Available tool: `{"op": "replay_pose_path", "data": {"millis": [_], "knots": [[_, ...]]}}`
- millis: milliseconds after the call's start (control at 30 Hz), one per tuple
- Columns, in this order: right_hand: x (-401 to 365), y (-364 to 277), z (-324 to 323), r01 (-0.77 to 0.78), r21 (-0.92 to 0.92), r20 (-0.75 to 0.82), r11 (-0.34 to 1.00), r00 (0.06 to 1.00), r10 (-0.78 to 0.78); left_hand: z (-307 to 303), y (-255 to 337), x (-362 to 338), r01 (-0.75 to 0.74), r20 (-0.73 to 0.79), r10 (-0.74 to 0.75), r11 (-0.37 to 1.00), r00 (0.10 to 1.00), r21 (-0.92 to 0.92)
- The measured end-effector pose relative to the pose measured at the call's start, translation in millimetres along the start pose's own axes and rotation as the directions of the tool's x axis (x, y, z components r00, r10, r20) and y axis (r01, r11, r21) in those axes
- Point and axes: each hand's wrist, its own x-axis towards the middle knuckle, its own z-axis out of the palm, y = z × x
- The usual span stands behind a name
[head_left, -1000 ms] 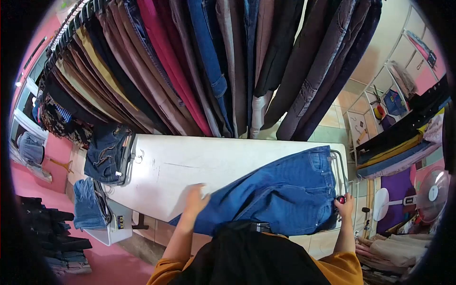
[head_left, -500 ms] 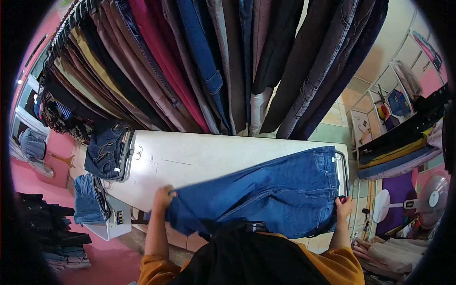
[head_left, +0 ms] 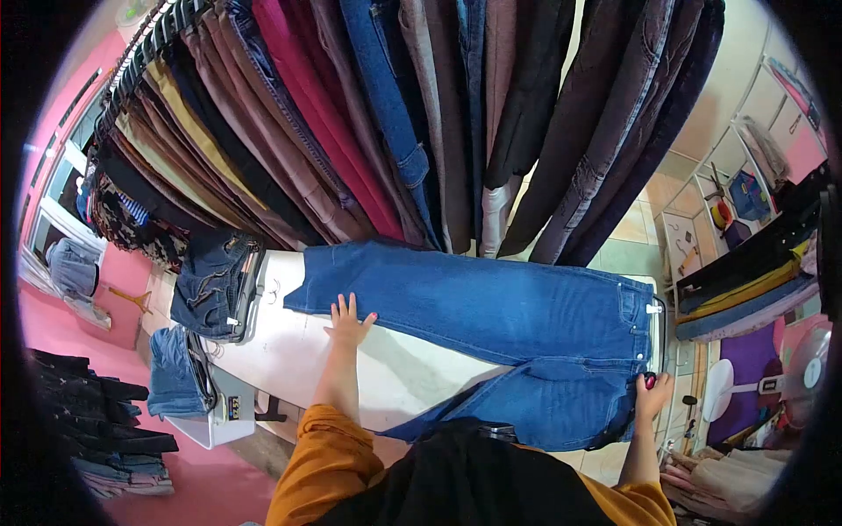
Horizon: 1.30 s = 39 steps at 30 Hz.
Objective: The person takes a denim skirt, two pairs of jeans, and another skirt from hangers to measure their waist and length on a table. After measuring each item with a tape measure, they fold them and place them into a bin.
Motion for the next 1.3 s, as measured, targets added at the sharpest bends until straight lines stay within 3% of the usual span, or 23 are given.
{"op": "replay_pose_path", "data": {"millis": [67,100,133,200,333,367,400,467,500,533,567,633,667,767,900,1000,1133,1200,1267,1300], "knots": [[-6.0,-9.4,5.8,0.266,0.273,-0.085,0.925,0.964,-0.252,12.9,-8.0,-6.3,-0.029,-0.116,0.018,0.996,0.993,-0.09],[-7.7,-23.6,-1.8,0.113,0.377,0.122,0.919,0.978,-0.171,13.3,-7.0,-13.2,-0.02,-0.107,0.012,0.997,0.994,-0.076],[-10.1,-24.5,5.7,0.122,0.381,0.136,0.916,0.973,-0.186,18.6,-8.3,-22.2,0.001,-0.1,-0.009,0.997,0.995,-0.078],[-10.4,-22.2,27.5,0.027,0.366,0.106,0.93,0.992,-0.07,27.6,-6.3,-37.1,-0.004,-0.11,-0.004,0.997,0.994,-0.071],[-5.4,-10.9,47.0,-0.119,0.205,0.31,0.972,0.949,0.051,36.8,-19.4,-54.0,-0.065,-0.081,0.062,0.997,0.995,-0.037],[-7.4,-6.2,53.2,-0.11,0.208,0.311,0.972,0.949,0.041,40.4,-25.9,-52.6,-0.117,-0.194,0.083,0.978,0.977,-0.174],[-8.9,-7.5,53.2,-0.115,0.157,0.297,0.981,0.953,0.063,40.3,-29.2,-59.5,-0.109,-0.194,0.073,0.978,0.978,-0.18],[-5.8,-12.7,54.6,-0.114,0.113,0.281,0.987,0.956,0.079,39.8,-36.2,-74.9,-0.368,-0.463,0.268,0.919,0.845,-0.141],[-7.1,-22.1,45.2,-0.119,0.086,0.284,0.989,0.955,0.09,37.2,-32.5,-94.6,-0.52,-0.527,0.387,0.844,0.757,-0.127],[-10.2,-27.4,40.6,-0.124,0.058,0.289,0.991,0.952,0.102,36.7,-27.2,-122.2,-0.563,-0.321,0.468,0.748,0.823,-0.352],[-13.4,-27.8,42.3,-0.109,0.067,0.237,0.992,0.967,0.09,43.8,-21.5,-145.8,-0.52,-0.113,0.567,0.635,0.816,-0.571],[-14.5,-27.8,45.8,-0.087,0.051,0.221,0.995,0.973,0.073,78.0,-11.3,-175.8,-0.37,0.232,0.752,0.537,0.617,-0.758],[-14.0,-27.6,46.9,-0.069,0.035,0.193,0.997,0.979,0.061,93.2,-13.5,-182.2,-0.363,0.239,0.749,0.541,0.618,-0.759],[-16.2,-27.9,49.7,-0.068,0.026,0.178,0.997,0.982,0.062,127.1,-22.9,-178.9,-0.653,-0.027,0.804,0.463,0.594,-0.6],[-14.9,-32.4,45.8,-0.058,0.013,0.167,0.998,0.984,0.055,132.8,-28.1,-181.1,-0.62,-0.046,0.778,0.463,0.627,-0.634],[-16.4,-29.0,55.1,-0.069,0.0,0.095,0.998,0.993,0.068,137.4,-30.1,-185.4,-0.414,0.136,0.611,0.667,0.78,-0.62],[-17.3,-34.9,53.6,-0.085,-0.007,0.068,0.996,0.994,0.085,118.8,-19.8,-190.9,-0.395,-0.013,0.582,0.536,0.813,-0.746],[-17.8,-41.5,47.2,-0.093,0.02,0.091,0.996,0.992,0.09,87.8,-11.4,-190.2,-0.347,0.105,0.479,0.755,0.872,-0.557],[-17.7,-38.4,48.8,-0.102,0.003,0.113,0.995,0.988,0.101,77.3,6.4,-190.5,-0.406,0.027,0.512,0.71,0.858,-0.575],[-18.4,-34.5,56.1,-0.096,-0.014,0.087,0.995,0.991,0.097,74.7,20.0,-190.7,-0.573,-0.078,0.631,0.637,0.772,-0.516]]}}
